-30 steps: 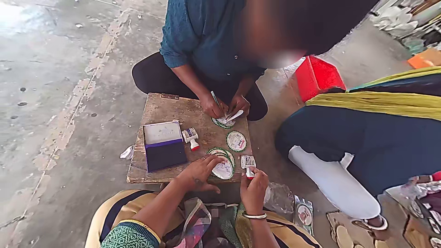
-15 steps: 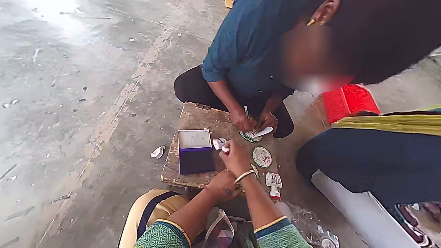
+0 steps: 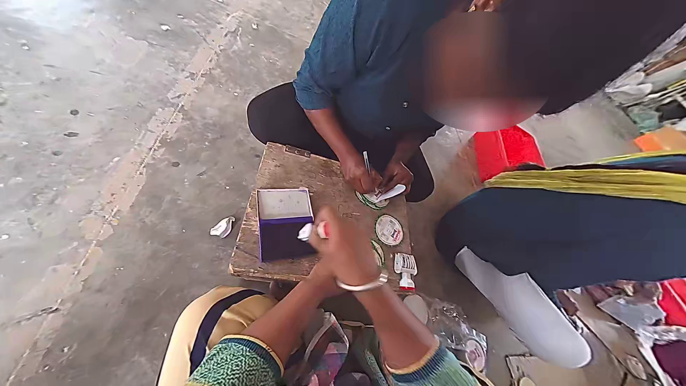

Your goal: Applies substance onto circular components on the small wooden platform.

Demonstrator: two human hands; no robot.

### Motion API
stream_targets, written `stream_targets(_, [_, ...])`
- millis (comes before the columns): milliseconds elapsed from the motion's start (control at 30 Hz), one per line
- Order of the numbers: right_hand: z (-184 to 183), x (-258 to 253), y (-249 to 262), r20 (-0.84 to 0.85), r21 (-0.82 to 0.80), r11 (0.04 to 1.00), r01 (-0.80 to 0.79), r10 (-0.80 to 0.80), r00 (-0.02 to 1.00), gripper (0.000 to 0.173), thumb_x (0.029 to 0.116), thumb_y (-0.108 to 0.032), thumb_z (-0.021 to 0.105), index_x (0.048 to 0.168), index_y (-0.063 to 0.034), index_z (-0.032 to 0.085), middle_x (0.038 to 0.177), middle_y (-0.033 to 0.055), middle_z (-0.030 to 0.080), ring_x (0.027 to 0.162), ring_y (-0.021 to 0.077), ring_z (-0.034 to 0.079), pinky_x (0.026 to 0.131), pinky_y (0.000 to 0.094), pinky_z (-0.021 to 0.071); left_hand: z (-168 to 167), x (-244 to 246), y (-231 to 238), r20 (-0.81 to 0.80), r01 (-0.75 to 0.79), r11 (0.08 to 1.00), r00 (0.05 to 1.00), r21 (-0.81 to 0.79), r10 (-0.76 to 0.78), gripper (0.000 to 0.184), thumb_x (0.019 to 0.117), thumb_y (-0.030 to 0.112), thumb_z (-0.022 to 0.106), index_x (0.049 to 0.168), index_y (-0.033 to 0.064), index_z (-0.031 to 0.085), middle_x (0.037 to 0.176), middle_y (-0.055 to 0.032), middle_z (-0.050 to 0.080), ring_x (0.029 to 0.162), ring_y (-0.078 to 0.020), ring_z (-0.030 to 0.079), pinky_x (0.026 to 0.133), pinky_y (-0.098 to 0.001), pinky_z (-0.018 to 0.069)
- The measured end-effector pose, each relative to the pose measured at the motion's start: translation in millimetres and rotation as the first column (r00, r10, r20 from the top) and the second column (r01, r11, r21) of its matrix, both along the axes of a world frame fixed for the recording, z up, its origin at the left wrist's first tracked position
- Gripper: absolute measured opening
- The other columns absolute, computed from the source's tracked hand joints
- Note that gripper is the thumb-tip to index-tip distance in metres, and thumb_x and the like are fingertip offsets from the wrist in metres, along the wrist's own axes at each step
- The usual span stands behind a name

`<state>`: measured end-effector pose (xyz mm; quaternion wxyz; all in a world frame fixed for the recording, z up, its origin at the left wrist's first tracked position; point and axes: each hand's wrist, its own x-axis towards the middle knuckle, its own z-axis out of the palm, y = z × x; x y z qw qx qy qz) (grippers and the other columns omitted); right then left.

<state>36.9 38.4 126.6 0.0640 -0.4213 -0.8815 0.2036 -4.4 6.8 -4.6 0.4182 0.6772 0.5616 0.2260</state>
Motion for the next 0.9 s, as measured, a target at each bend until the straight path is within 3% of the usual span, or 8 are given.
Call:
stream_targets(67, [18.4,54.4,10.2,-0.148,0.052,0.989,0.138,-0.129,0.981,0.026,0.0931,-0.017,0.071,0.111,0.0022,0.066,0.087,0.0178,0.070,0.078,0.0321,0.070,0.069,0.0521,0.0561,-2.3,7.7,12.4,-0.053,0.048,0.997,0.998,0.061,-0.045,0.074,0.0984,0.033,0.065,0.156,-0.0021,0.035,0.158,-0.0227,0.042,0.147,-0.0368,0.040,0.121,-0.0512,0.0298])
stream_targets(133, [13.1,101.4,16.1,-0.160,0.129,0.965,0.229,-0.208,0.965,0.026,0.0951,-0.020,0.067,0.108,0.0026,0.065,0.084,0.0158,0.068,0.074,0.0283,0.067,0.066,0.0484,0.0537,9.4,5.8,13.8,-0.001,0.004,0.997,1.000,0.077,-0.004,0.088,0.0935,0.022,0.073,0.162,0.0035,0.022,0.158,-0.0198,0.042,0.146,-0.0351,0.042,0.120,-0.0508,0.0314])
stream_targets(233, [-17.4,131.5,7.7,-0.030,0.123,0.962,0.242,-0.240,0.970,0.025,0.0983,-0.021,0.061,0.107,0.0021,0.067,0.082,0.0159,0.069,0.071,0.0310,0.069,0.063,0.0491,0.0542,16.7,3.9,11.8,0.053,-0.012,0.995,0.999,0.100,0.007,0.095,0.0913,0.016,0.075,0.163,0.0026,0.015,0.155,-0.0189,0.048,0.144,-0.0353,0.044,0.120,-0.0514,0.0308])
stream_targets(400, [-24.3,123.5,1.9,-0.015,0.259,0.938,0.232,-0.236,0.972,0.023,0.0971,-0.019,0.063,0.103,0.0024,0.068,0.077,0.0168,0.069,0.068,0.0342,0.069,0.059,0.0500,0.0533,14.5,4.6,8.9,0.044,-0.042,0.991,0.998,0.129,0.037,0.094,0.0922,0.023,0.076,0.161,-0.0016,0.016,0.152,-0.0185,0.052,0.143,-0.0345,0.047,0.119,-0.0498,0.0327])
stream_targets(567, [-61.1,112.9,2.7,0.054,0.242,0.958,0.154,-0.171,0.984,0.020,0.0930,-0.010,0.066,0.105,0.0056,0.069,0.083,0.0235,0.071,0.076,0.0433,0.072,0.063,0.0553,0.0567,15.9,2.9,12.4,0.040,-0.057,0.991,0.998,0.121,0.053,0.100,0.0893,0.027,0.079,0.161,-0.0016,0.016,0.150,-0.0178,0.054,0.141,-0.0342,0.049,0.119,-0.0509,0.0340])
stream_targets(667, [-50.4,121.5,0.1,0.015,0.209,0.961,0.181,-0.188,0.982,0.021,0.0956,-0.011,0.064,0.107,0.0062,0.069,0.089,0.0237,0.072,0.081,0.0414,0.073,0.068,0.0552,0.0574,12.9,3.9,7.7,0.069,-0.052,0.989,0.997,0.139,0.043,0.100,0.0858,0.024,0.082,0.159,-0.0042,0.020,0.148,-0.0199,0.054,0.140,-0.0359,0.050,0.117,-0.0534,0.0356])
stream_targets(800, [-17.0,138.4,14.5,-0.276,0.266,0.896,0.356,-0.283,0.919,0.024,0.0999,-0.017,0.059,0.107,0.0057,0.063,0.082,0.0156,0.067,0.069,0.0240,0.066,0.063,0.0421,0.0541,11.8,4.3,5.9,0.094,-0.068,0.980,0.994,0.186,0.051,0.103,0.0763,0.027,0.090,0.154,-0.0071,0.031,0.148,-0.0213,0.054,0.139,-0.0376,0.050,0.116,-0.0524,0.0371])
stream_targets(900, [14.4,116.3,16.7,-0.196,0.120,0.946,0.302,-0.276,0.941,0.028,0.1027,-0.024,0.058,0.117,-0.0013,0.063,0.080,0.0125,0.065,0.068,0.0247,0.063,0.063,0.0464,0.0507,18.0,3.9,4.7,0.047,-0.045,0.987,0.998,0.155,0.038,0.083,0.0816,0.028,0.086,0.144,-0.0073,0.045,0.142,-0.0237,0.057,0.137,-0.0387,0.051,0.115,-0.0516,0.0373])
